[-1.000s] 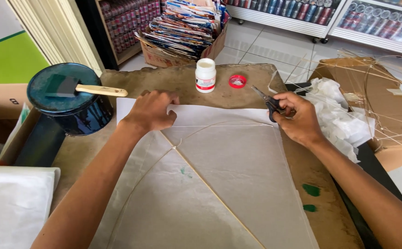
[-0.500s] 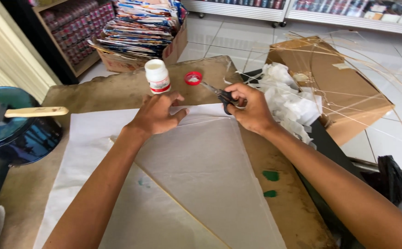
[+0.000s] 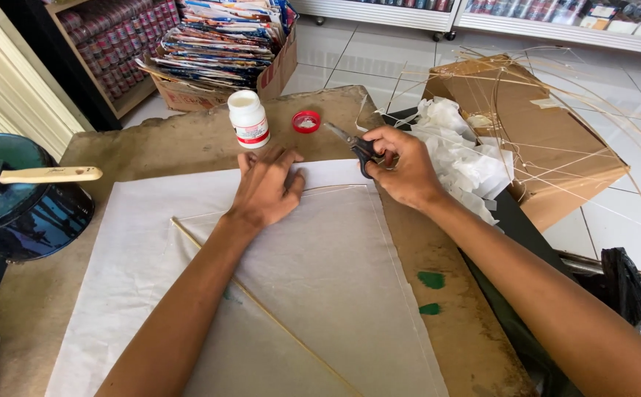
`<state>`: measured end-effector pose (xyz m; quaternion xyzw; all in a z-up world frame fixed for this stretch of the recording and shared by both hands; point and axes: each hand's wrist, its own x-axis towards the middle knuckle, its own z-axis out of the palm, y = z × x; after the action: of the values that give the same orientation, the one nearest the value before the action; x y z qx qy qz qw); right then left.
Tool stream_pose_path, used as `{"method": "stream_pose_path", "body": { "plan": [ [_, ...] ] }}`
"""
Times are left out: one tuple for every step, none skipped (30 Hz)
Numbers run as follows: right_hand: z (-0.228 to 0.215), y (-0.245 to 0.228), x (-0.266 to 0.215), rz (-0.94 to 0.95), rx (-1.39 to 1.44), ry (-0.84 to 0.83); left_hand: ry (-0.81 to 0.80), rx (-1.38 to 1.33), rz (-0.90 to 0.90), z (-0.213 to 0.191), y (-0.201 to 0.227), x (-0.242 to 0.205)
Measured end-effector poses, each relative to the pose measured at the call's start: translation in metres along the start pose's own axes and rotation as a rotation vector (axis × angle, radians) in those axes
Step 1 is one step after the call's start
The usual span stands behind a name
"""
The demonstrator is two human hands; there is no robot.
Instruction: Trimming excess paper from the edges of a kite frame using scissors
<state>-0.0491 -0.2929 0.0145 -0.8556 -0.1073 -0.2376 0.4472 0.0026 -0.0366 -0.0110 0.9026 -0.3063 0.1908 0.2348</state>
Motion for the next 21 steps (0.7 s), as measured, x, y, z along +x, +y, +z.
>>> {"method": "stream_pose_path", "body": {
  "plan": [
    [0.000, -0.002, 0.000, 0.000, -0.001, -0.005, 0.000, -0.002, -0.005, 0.001, -0.001, 0.000],
    [0.000, -0.004, 0.001, 0.006, 0.003, 0.002, 0.010, 0.004, 0.005, 0.002, -0.002, 0.000],
    [0.000, -0.006, 0.001, 0.013, 0.007, 0.010, 0.019, 0.011, 0.015, 0.003, -0.003, 0.000],
    [-0.001, -0.007, 0.001, 0.013, 0.007, 0.007, 0.019, 0.010, 0.012, 0.002, -0.002, -0.001],
    [-0.002, -0.008, 0.001, 0.020, -0.012, 0.010, 0.041, -0.005, 0.025, 0.001, -0.002, -0.002],
    [-0.003, -0.008, 0.000, 0.028, -0.030, 0.015, 0.063, -0.020, 0.040, 0.001, -0.001, -0.002],
    [-0.003, -0.009, 0.001, 0.029, -0.031, 0.014, 0.062, -0.022, 0.039, 0.000, -0.001, -0.002],
    [-0.003, -0.010, 0.001, 0.025, -0.033, 0.010, 0.069, -0.025, 0.055, 0.001, -0.002, -0.002],
    [-0.004, -0.011, 0.001, 0.020, -0.034, 0.005, 0.075, -0.028, 0.070, 0.001, -0.002, -0.002],
    [-0.005, -0.012, 0.001, 0.022, -0.036, 0.006, 0.075, -0.031, 0.071, 0.002, -0.002, -0.002],
    [-0.007, -0.013, 0.002, 0.034, -0.035, -0.012, 0.087, -0.017, 0.091, 0.002, -0.002, -0.003],
    [-0.008, -0.014, 0.002, 0.048, -0.034, -0.031, 0.098, -0.004, 0.110, 0.003, -0.003, -0.003],
    [-0.013, -0.017, 0.002, 0.050, -0.037, -0.030, 0.097, -0.006, 0.111, 0.003, -0.003, -0.003],
    [-0.019, -0.019, 0.003, 0.051, -0.051, -0.061, 0.106, 0.004, 0.120, 0.003, -0.002, -0.003],
    [-0.024, -0.022, 0.004, 0.052, -0.066, -0.092, 0.116, 0.014, 0.130, 0.003, -0.002, -0.003],
    [-0.032, -0.032, 0.005, 0.053, -0.070, -0.092, 0.117, 0.009, 0.129, 0.003, 0.000, -0.004],
    [-0.039, -0.043, 0.005, 0.121, -0.111, -0.202, 0.115, 0.010, 0.139, 0.002, 0.002, -0.005],
    [-0.046, -0.055, 0.009, 0.182, -0.150, -0.309, 0.118, 0.016, 0.150, 0.000, 0.003, -0.004],
    [-0.050, -0.064, 0.011, 0.178, -0.153, -0.308, 0.123, 0.016, 0.151, -0.002, 0.003, -0.003],
    [-0.054, -0.073, 0.010, 0.254, -0.229, -0.369, 0.118, 0.009, 0.163, -0.002, 0.004, -0.004],
    [-0.057, -0.082, 0.010, 0.330, -0.304, -0.429, 0.112, 0.001, 0.176, -0.002, 0.004, -0.005]
  ]
}}
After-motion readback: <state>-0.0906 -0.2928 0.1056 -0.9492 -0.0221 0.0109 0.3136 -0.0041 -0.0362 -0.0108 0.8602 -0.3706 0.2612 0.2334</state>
